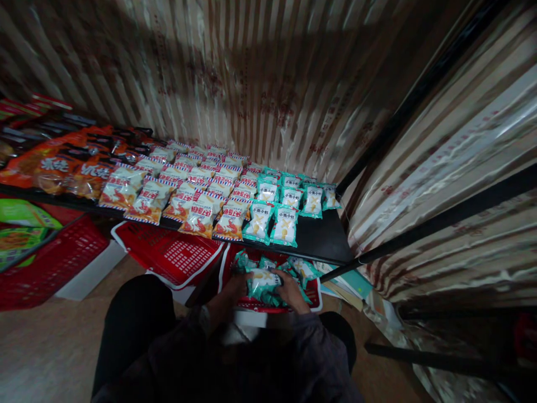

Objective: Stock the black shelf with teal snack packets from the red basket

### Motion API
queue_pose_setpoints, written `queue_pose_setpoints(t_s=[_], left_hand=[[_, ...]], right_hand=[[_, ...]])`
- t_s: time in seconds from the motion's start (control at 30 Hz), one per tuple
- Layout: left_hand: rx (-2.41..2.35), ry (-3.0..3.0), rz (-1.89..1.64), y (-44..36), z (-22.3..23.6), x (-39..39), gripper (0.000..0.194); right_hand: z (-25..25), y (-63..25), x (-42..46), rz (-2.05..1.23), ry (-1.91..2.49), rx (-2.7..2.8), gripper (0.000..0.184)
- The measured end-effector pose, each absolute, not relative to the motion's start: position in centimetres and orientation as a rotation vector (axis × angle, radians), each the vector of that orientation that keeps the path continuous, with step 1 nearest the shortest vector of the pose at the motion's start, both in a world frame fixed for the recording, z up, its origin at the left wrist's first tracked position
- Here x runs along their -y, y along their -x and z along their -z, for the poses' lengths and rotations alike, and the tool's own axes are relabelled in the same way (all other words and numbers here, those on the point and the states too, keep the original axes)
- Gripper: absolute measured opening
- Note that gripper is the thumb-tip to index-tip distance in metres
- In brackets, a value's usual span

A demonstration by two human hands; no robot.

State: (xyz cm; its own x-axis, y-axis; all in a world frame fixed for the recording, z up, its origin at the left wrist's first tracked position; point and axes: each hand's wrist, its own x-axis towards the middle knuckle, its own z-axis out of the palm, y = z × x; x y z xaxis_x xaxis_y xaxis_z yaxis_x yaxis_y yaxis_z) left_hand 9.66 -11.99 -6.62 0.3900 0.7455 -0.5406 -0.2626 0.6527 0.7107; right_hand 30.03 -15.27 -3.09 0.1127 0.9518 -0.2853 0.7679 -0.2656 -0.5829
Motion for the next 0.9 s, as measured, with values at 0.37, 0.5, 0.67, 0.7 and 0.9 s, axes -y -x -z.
queue_pose_setpoints(t_s=[0.37, 0.5, 0.67, 0.7, 0.9], left_hand=[[-0.915, -0.596, -0.874, -9.8, -3.1, 13.3, 0.055], [-0.865, -0.619, -0.925, -9.2, -5.7, 14.1, 0.055], [-0.846, -0.577, -0.963, -8.3, -8.0, 15.1, 0.052], [-0.851, -0.566, -0.973, -8.1, -8.3, 15.2, 0.049], [-0.892, -0.550, -1.059, -7.7, -9.1, 16.3, 0.048]], right_hand=[[-3.6, -30.4, 17.5, -0.968, 1.524, 1.165, 0.058], [-5.8, -29.8, 16.2, -0.907, 1.500, 0.969, 0.054], [-8.2, -29.3, 14.9, -0.852, 1.480, 0.975, 0.042], [-8.7, -29.2, 14.8, -0.847, 1.484, 0.986, 0.041], [-11.8, -28.9, 14.4, -0.756, 1.489, 1.147, 0.033]])
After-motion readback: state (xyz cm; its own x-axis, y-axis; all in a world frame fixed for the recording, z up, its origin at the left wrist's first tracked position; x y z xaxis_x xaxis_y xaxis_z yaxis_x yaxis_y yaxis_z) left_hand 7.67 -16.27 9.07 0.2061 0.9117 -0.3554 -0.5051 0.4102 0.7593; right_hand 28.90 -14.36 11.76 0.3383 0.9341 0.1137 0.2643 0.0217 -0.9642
